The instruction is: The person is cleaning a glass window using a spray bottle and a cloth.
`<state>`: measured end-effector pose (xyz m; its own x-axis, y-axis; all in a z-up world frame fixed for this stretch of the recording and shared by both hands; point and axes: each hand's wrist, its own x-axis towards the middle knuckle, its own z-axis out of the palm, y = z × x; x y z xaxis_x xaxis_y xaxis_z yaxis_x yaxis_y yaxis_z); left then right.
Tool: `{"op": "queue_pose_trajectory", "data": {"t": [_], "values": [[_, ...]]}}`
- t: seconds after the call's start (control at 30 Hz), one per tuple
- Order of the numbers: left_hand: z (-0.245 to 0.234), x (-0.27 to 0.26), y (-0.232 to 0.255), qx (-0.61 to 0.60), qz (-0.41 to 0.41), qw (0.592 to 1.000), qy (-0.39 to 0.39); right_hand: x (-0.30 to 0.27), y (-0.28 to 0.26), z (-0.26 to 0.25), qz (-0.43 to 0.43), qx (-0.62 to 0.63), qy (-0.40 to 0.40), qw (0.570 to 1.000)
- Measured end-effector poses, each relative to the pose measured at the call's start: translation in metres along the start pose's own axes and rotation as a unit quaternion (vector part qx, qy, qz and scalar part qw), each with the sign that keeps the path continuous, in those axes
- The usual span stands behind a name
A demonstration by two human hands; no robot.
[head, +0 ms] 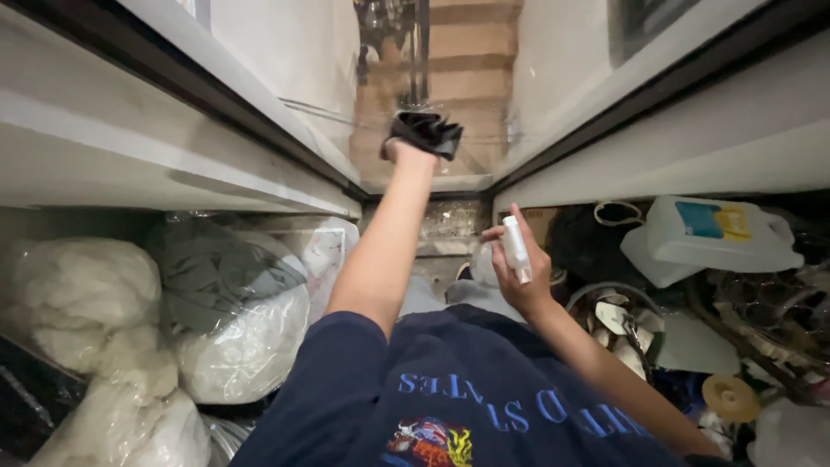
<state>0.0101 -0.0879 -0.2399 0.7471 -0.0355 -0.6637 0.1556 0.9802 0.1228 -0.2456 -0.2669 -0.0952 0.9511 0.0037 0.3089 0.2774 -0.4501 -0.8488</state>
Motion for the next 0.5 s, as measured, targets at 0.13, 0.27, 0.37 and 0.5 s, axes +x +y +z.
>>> {"op": "queue_pose_trajectory", "data": {"t": [0.13,0.27,0.37,0.5], "values": [[-0.04,0.048,-0.035,0.012,-0.04,0.998,-0.044,-0.007,0.01,-0.003,0.022,0.008,0.0,1.0],[-0.097,0.105,-0.04,-0.021,-0.12,0.992,-0.041,-0.01,0.018,-0.007,0.044,0.029,0.015,0.999],[-0.122,0.105,-0.025,0.049,-0.07,0.996,0.029,-0.01,0.021,-0.008,0.052,0.022,0.016,0.998],[-0.137,0.075,0.023,0.019,-0.074,0.992,-0.099,-0.011,0.028,-0.001,0.045,0.083,0.025,0.995]]}}
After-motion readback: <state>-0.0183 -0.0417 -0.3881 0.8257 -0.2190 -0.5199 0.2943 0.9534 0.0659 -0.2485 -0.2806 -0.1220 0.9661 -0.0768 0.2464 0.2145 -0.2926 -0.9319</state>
